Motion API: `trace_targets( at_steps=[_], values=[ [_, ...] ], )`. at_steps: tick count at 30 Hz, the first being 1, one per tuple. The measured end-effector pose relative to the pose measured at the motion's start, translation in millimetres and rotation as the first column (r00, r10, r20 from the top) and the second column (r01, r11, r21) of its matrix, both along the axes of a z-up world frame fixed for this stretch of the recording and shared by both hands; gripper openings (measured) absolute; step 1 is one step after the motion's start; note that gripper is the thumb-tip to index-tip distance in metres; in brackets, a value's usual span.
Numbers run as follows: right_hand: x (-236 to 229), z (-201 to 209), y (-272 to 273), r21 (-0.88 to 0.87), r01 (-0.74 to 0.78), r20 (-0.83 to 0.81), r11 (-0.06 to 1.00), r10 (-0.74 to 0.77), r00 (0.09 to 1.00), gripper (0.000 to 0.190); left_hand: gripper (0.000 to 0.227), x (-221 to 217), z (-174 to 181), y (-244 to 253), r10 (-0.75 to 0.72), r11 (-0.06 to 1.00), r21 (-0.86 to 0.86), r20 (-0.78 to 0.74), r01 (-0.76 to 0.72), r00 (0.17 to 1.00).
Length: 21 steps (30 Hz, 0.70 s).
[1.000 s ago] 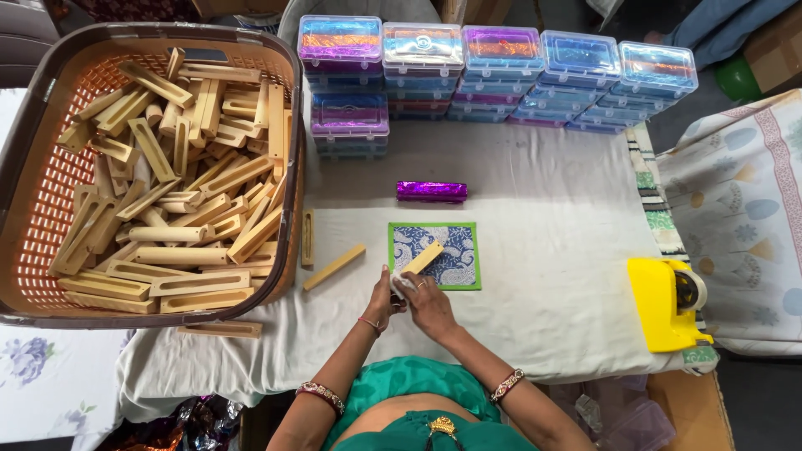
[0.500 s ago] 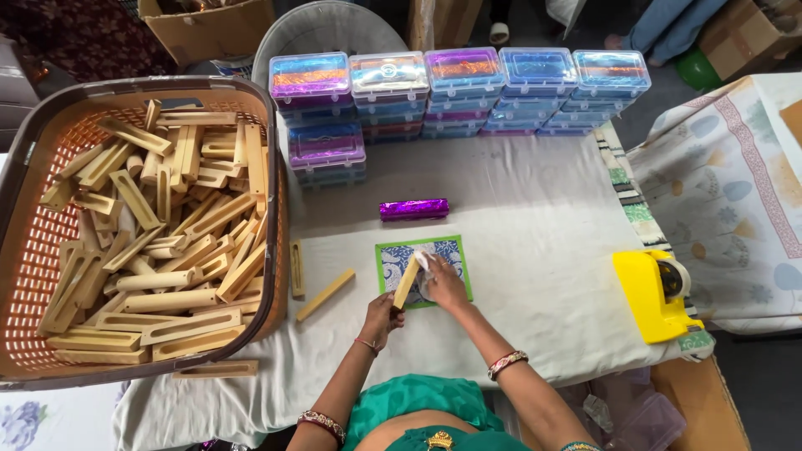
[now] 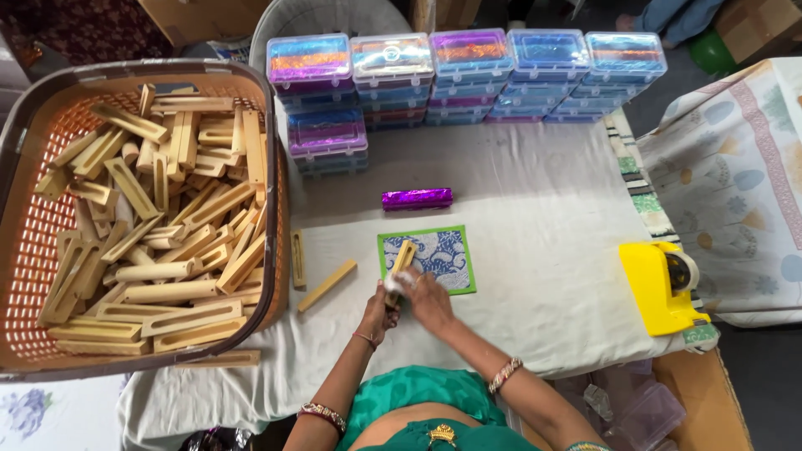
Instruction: Wraps wooden blocks in foil and packs them into a basket.
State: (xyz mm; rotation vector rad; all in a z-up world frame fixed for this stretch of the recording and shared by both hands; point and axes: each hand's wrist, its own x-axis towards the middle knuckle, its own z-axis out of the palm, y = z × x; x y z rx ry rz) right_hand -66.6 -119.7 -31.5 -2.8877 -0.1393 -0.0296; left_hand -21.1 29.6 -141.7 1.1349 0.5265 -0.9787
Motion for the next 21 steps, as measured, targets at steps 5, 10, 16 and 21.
trace_targets(
  at_steps=[5, 10, 16, 21],
  values=[
    [48, -50, -57, 0.181, 0.318, -0.083, 0.931, -0.307, 0.948, 0.041, 0.053, 0, -4, 10, -0.02, 0.999, 0.035, 0.022, 0.019, 1.0],
    [55, -26, -61, 0.082, 0.252, -0.033, 0.964, -0.25, 0.968, 0.041, 0.051, 2, -4, 14, 0.023, 1.0, 0.009, 0.031, -0.023, 0.999],
    [47, -12, -33, 0.044, -0.001, 0.05, 0.999, -0.001, 0.999, 0.042, 0.057, -2, 1, 15, 0.02, 0.999, 0.044, 0.113, -0.025, 0.993],
    [38, -8, -9, -0.016, -0.038, 0.016, 0.999, 0.038, 0.999, 0.047, 0.06, -5, -11, 13, 0.028, 0.999, 0.023, 0.18, -0.033, 0.983]
  ],
)
